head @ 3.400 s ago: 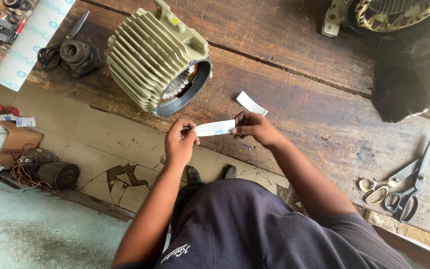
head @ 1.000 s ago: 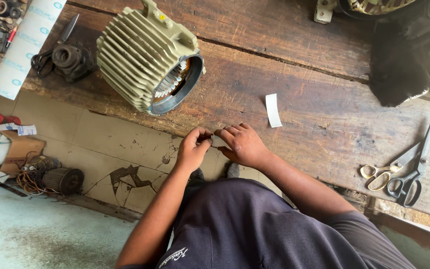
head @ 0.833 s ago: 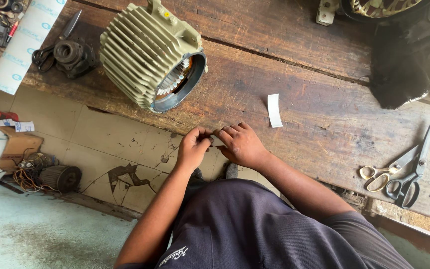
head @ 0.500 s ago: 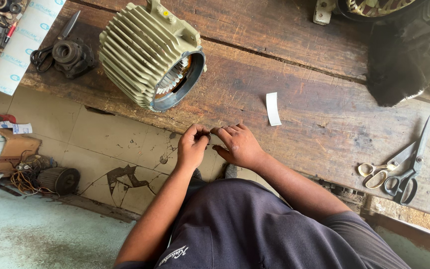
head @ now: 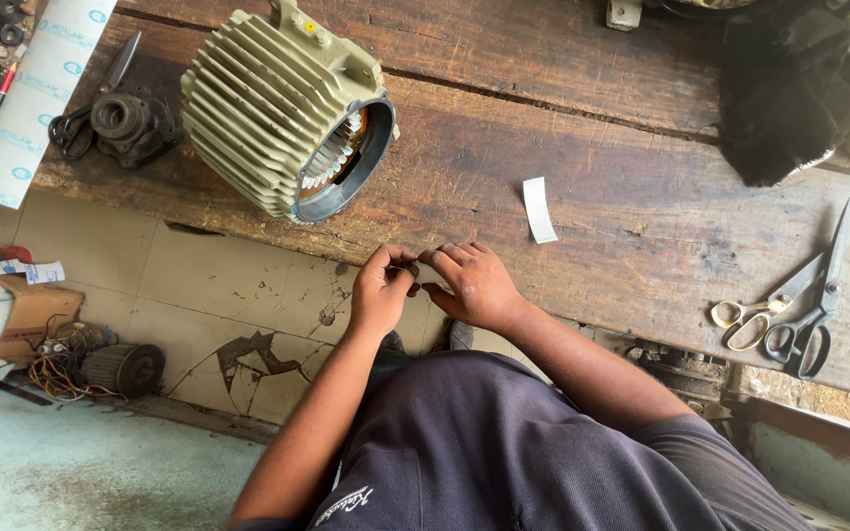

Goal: The person places small white paper strips into the stator slots of a motor housing on a workbench. They repeatedly pick up strips, insert them into the winding slots, and adjust the housing position to access different areas.

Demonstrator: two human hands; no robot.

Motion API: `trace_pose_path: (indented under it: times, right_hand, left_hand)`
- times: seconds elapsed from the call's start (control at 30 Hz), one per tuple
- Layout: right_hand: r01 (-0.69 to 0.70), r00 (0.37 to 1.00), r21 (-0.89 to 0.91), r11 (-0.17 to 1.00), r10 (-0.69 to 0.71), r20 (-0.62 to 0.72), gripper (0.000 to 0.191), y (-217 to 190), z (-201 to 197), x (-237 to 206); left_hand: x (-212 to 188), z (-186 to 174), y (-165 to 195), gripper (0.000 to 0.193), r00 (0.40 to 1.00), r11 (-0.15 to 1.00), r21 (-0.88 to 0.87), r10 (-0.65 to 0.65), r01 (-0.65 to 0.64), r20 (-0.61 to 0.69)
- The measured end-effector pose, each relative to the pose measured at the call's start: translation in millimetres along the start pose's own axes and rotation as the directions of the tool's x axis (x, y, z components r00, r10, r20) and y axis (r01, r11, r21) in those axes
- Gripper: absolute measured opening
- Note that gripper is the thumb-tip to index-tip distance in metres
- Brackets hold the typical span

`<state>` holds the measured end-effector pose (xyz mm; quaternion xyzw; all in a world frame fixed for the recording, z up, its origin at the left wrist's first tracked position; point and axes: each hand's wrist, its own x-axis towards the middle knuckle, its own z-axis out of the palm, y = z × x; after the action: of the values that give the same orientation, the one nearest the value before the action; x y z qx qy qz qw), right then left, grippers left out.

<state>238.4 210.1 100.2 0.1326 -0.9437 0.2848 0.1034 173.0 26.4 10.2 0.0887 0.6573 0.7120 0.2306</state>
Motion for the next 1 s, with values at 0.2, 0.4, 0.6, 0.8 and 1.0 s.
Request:
trace_pose_path:
  times: [0.2,0.4,0.6,0.8,1.0]
  right_hand:
    - [0.027,0.999,-0.039,0.999,-0.029,-0.045,0.048,-12,6,-1]
    - [-0.008,0.994,-0.106,0.994,-0.004,-0.112,0.049,-36,20,9]
    - [-0.026,0.991,-0.183,0.983,0.001,-0.135,0.047,-74,42,34]
    - [-0.071,0.99,-0.231,0.97,0.04,-0.138,0.048,-103,66,58]
    - [-0.156,0.98,-0.267,0.951,0.114,-0.165,0.049,-120,85,67]
  left_hand:
    - [-2,-13,3,0.012,0.996,0.999,-0.033,-0.01,0.013,0.086]
    - [-2,-38,7,0.015,0.988,0.993,-0.11,-0.031,0.048,0.153]
    - [0,-81,18,0.004,0.979,0.993,-0.07,-0.085,0.099,0.187]
    - [3,-122,27,0.004,0.964,0.995,-0.02,-0.093,0.101,0.249]
    - [8,-146,25,0.008,0.95,0.991,-0.035,-0.117,0.132,0.291]
